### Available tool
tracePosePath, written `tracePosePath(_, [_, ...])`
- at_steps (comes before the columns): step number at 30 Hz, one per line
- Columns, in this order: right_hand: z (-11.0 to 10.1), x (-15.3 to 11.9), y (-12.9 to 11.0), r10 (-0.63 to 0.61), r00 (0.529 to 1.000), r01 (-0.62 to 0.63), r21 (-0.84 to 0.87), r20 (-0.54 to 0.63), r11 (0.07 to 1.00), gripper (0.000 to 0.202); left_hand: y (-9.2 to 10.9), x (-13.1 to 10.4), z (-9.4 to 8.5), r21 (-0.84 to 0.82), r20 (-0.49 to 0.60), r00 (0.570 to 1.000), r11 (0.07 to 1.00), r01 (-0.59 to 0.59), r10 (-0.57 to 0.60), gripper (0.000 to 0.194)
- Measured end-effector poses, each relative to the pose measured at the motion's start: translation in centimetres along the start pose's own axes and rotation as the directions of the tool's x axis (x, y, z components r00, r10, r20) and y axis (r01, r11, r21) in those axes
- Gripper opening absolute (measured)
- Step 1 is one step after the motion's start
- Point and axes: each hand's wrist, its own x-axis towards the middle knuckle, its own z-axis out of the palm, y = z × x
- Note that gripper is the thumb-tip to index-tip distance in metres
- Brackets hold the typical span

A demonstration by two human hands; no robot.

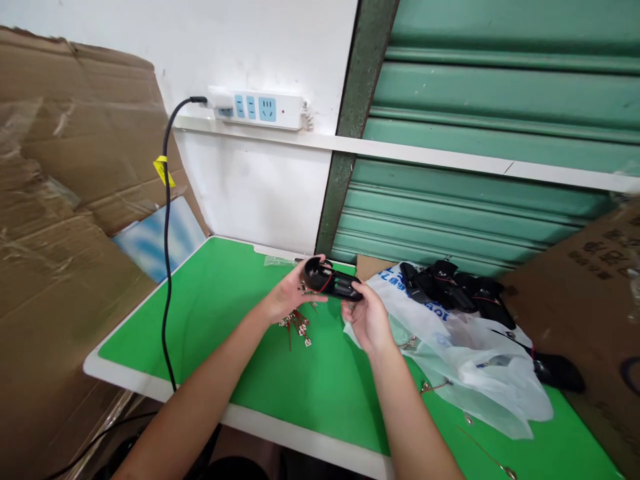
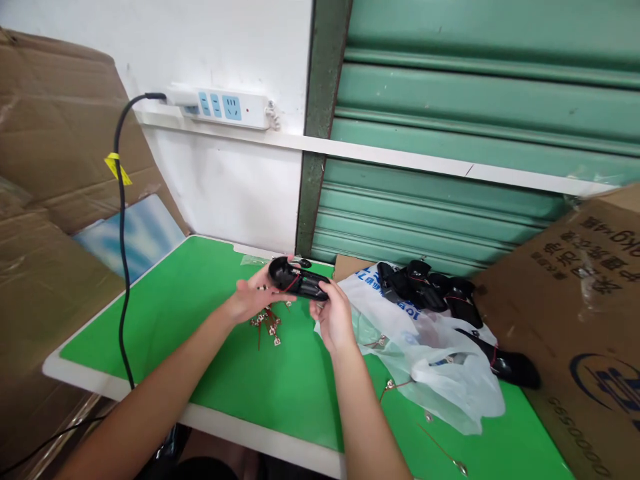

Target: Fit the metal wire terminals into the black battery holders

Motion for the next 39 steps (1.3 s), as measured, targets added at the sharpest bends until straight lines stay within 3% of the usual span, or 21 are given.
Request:
tracePosePath(3, [-0.3,0.0,-0.4,-0.035,0.998,0.032,-0.059,-0.053,0.998,0.032,0.3,-0.3,-0.1,-0.03,0.092,0.982,0.985,0.171,-0.168,0.103])
tracePosePath(5, [-0.1,-0.2,-0.5,-0.051,0.998,0.044,-0.135,-0.043,0.99,0.033,0.1,-0.3,0.1,0.066,0.074,0.96,0.961,0.267,-0.272,0.077])
tracePosePath(8, [0.2,-0.6,-0.3,-0.079,0.997,0.078,-0.216,0.006,0.973,0.032,-0.6,-0.3,0.7,0.273,0.089,0.95,0.925,0.265,-0.299,0.049])
tracePosePath(13, [0.1,-0.5,-0.3,-0.079,0.997,0.076,-0.232,-0.004,0.97,0.038,-1.4,-0.2,1.0,0.34,0.096,0.96,0.915,0.215,-0.261,0.048])
tracePosePath(20, [-0.2,-0.1,-0.3,-0.137,0.99,0.139,-0.285,0.025,0.948,0.044,-1.7,-0.5,1.6,0.054,0.169,0.905,0.921,0.387,-0.39,0.073])
tracePosePath(25, [0.0,0.0,0.0,-0.265,0.961,0.226,-0.321,-0.081,0.92,0.049,-1.3,-0.3,1.9,0.05,0.128,0.942,0.951,0.306,-0.309,0.077])
tracePosePath(31, [0.0,-0.2,0.2,-0.296,0.953,0.261,-0.314,-0.069,0.913,0.046,-1.4,-0.1,1.5,0.22,0.063,0.965,0.946,0.237,-0.256,0.073])
tracePosePath(35, [0.1,-0.4,0.1,-0.367,0.925,0.299,-0.412,-0.097,0.861,0.043,-1.6,-0.4,1.4,0.392,0.039,0.979,0.904,0.171,-0.202,0.059])
tracePosePath(39, [0.2,-0.3,0.2,-0.356,0.926,0.279,-0.411,-0.125,0.868,0.046,-1.6,-0.6,1.8,0.609,0.006,0.999,0.793,0.027,-0.038,0.049])
